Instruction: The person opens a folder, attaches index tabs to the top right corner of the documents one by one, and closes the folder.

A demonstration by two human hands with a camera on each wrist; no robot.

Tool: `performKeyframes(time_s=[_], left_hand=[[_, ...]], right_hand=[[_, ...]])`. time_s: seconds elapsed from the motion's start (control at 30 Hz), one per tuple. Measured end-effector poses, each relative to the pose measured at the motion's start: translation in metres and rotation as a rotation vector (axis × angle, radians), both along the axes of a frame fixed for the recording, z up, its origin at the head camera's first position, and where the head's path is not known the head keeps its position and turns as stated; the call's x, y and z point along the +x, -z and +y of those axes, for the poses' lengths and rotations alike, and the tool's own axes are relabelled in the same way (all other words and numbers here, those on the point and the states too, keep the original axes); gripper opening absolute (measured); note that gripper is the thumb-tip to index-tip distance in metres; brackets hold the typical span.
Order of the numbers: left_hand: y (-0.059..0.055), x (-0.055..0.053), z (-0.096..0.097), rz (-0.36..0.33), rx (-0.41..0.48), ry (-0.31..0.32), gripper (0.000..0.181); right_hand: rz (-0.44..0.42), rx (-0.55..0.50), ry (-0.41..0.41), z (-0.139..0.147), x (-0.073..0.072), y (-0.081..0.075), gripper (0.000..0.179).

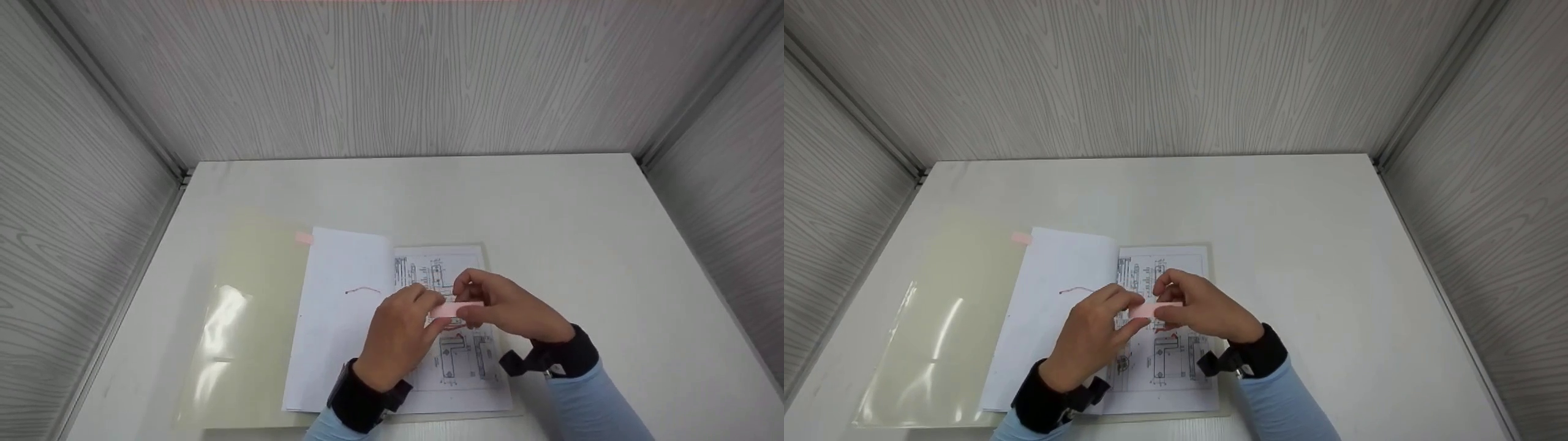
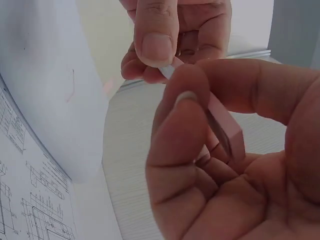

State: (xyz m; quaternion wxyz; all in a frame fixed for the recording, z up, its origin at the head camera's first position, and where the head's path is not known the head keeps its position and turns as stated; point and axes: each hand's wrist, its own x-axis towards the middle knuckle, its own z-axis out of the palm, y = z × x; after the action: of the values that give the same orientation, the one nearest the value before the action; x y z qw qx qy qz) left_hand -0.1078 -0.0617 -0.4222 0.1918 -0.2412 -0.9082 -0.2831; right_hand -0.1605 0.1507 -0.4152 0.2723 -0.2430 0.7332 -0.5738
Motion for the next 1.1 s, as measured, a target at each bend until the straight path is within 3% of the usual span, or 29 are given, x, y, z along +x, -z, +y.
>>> performKeyframes(time_s=[0.3,0.47,0.53,0.7,0.87,1.0,1.1], left_hand=[[-0.002,-0.001,-0.001,0.007,-0.006,-0.037,0.021],[0.000,-0.002,0.000,0.014,-0.006,-0.029,0.025],[0.000,-0.002,0.000,0.003,0.016,-0.023,0.025],[-0.002,-0.001,0.000,-0.043,0.153,-0.008,0.026],[-0.003,-0.002,0.001,-0.018,0.250,-0.006,0.025],[-0.002,-0.002,0.001,-0.008,0.280,-0.002,0.023],[-0.001,-0.002,0.003,0.007,0.251,-0.001,0.023]], right_hand=[[0.004,0.007,0.087,0.005,-0.002,-0.002,0.020],[0.069,0.026,0.096,-0.005,0.006,-0.017,0.018],[0.093,0.019,0.090,-0.007,0.009,-0.022,0.016],[0.112,-0.104,0.046,-0.001,0.002,-0.007,0.015],[0.086,-0.152,0.032,0.002,-0.002,-0.002,0.026],[0.088,-0.165,0.023,0.001,0.000,-0.006,0.022],[0.099,-0.135,0.045,-0.004,0.006,-0.015,0.016]])
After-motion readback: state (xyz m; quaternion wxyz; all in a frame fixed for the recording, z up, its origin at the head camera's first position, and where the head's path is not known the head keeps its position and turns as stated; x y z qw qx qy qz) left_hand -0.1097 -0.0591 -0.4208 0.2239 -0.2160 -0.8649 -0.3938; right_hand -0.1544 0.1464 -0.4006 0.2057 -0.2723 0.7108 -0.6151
